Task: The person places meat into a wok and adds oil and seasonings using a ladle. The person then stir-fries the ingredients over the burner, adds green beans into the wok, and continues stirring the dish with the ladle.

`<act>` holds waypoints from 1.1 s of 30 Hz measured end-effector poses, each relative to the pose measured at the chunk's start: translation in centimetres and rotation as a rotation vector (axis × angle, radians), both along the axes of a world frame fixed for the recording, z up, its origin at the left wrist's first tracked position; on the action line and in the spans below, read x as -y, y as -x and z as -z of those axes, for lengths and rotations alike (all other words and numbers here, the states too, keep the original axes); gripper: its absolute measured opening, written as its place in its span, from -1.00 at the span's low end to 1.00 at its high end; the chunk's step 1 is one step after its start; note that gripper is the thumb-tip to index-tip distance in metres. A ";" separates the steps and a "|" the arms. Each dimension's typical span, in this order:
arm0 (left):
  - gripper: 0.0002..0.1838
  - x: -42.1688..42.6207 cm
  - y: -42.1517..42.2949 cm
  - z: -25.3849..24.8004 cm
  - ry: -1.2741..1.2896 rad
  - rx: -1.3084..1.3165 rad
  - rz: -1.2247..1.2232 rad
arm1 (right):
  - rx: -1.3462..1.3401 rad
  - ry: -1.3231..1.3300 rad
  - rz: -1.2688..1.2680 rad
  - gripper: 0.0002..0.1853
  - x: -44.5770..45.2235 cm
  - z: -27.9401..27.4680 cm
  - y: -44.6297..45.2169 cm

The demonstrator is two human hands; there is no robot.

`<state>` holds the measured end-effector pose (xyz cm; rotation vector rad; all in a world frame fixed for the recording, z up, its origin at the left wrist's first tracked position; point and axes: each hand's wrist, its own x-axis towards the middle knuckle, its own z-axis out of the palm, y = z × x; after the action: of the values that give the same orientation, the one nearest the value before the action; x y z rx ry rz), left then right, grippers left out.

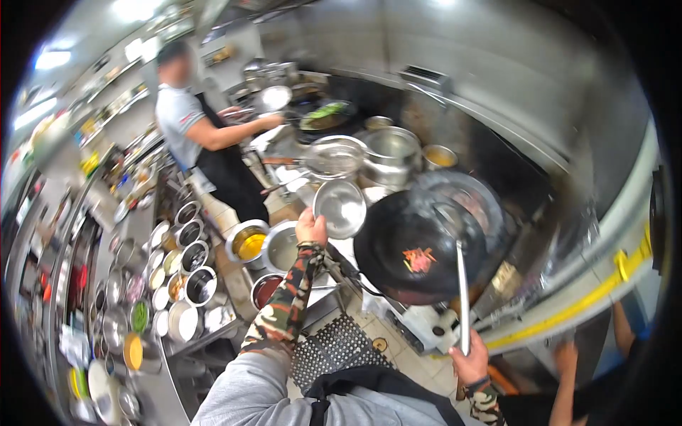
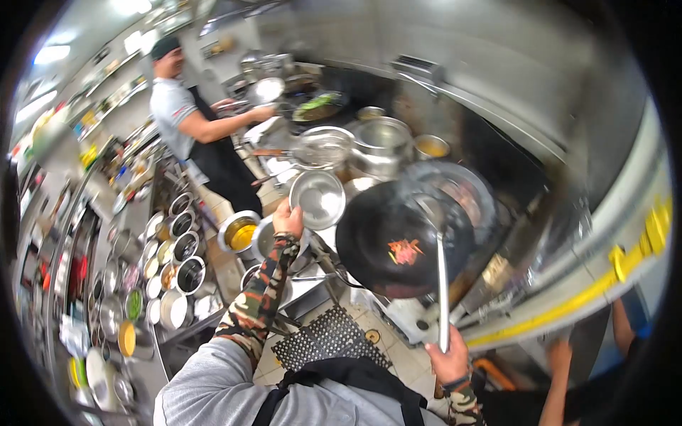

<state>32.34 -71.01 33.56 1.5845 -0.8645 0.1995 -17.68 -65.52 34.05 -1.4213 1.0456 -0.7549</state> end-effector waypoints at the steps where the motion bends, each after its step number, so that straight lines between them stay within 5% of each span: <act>1: -0.76 -2.9 -0.9 0.4 0.009 -0.184 0.013 | 0.132 -0.207 0.008 -0.46 0.5 0.0 -0.2; 3: -0.74 -10.1 -3.0 1.9 -0.160 -0.336 0.010 | 0.015 -0.172 0.005 -0.58 2.2 0.6 -1.2; 4: -0.70 -14.8 -1.4 -0.7 -0.437 -0.280 -0.126 | -0.110 -0.124 0.012 -0.61 2.8 0.3 -2.0; 6: -0.66 -23.2 -1.5 2.4 -0.387 -0.482 -0.157 | -0.137 -0.042 -0.022 -0.66 4.4 1.6 -3.2; 7: -0.68 -28.3 -1.1 4.5 -0.391 -0.411 -0.227 | -0.059 -0.159 -0.007 -0.64 4.4 1.6 -3.8; 8: -0.70 -35.8 -3.6 11.0 -0.833 0.294 -0.287 | 0.024 -0.273 0.007 -0.63 4.7 1.2 -5.0; 9: -0.73 -40.2 -0.2 9.2 -0.503 -0.443 -0.287 | 0.076 -0.319 -0.014 -0.62 4.5 0.7 -5.9; 11: -0.76 -53.5 3.9 14.7 -0.549 -0.430 -0.468 | 0.151 -0.373 -0.064 -0.62 4.3 0.4 -7.2; 12: -0.77 -62.6 4.8 20.8 -1.076 0.247 -0.518 | 0.243 -0.428 -0.091 -0.61 4.3 0.2 -7.9; 13: -0.78 -70.3 9.0 22.6 -1.172 -0.217 -0.746 | 0.226 -0.440 -0.131 -0.60 4.3 -0.2 -8.7; 14: -0.78 -73.1 14.9 21.9 -1.147 -0.143 -0.947 | 0.221 -0.440 -0.139 -0.60 4.1 -0.8 -9.6; 17: -0.78 -78.6 23.6 19.0 -0.766 -0.820 -1.316 | 0.308 -0.485 -0.350 -0.58 3.4 -2.3 -12.0; 23: -0.77 -80.4 26.5 18.9 -0.318 -1.130 -1.400 | 0.383 -0.668 -0.563 -0.61 2.8 -5.2 -15.6; 27: -0.74 -79.8 23.7 20.1 0.036 -1.209 -1.315 | 0.435 -0.643 -0.475 -0.61 2.8 -6.0 -15.2; 30: -0.72 -75.8 19.2 22.8 0.521 -1.365 -0.966 | 0.324 -0.511 -0.357 -0.61 3.1 -6.7 -12.6; 31: -0.85 -72.9 16.8 25.3 0.802 -1.469 -0.176 | 0.257 -0.453 -0.321 -0.60 3.3 -6.5 -11.7; 32: -0.85 -68.0 15.3 27.1 0.358 -1.511 -0.326 | 0.249 -0.454 -0.315 -0.60 3.6 -6.1 -10.8; 33: -0.75 -64.1 13.4 28.4 0.554 -1.798 0.423 | 0.254 -0.481 -0.294 -0.60 3.8 -5.4 -9.9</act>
<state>18.96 -6.91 5.13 0.5239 0.3278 -1.0657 -7.75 -69.28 39.49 -1.0028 0.7355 -0.4172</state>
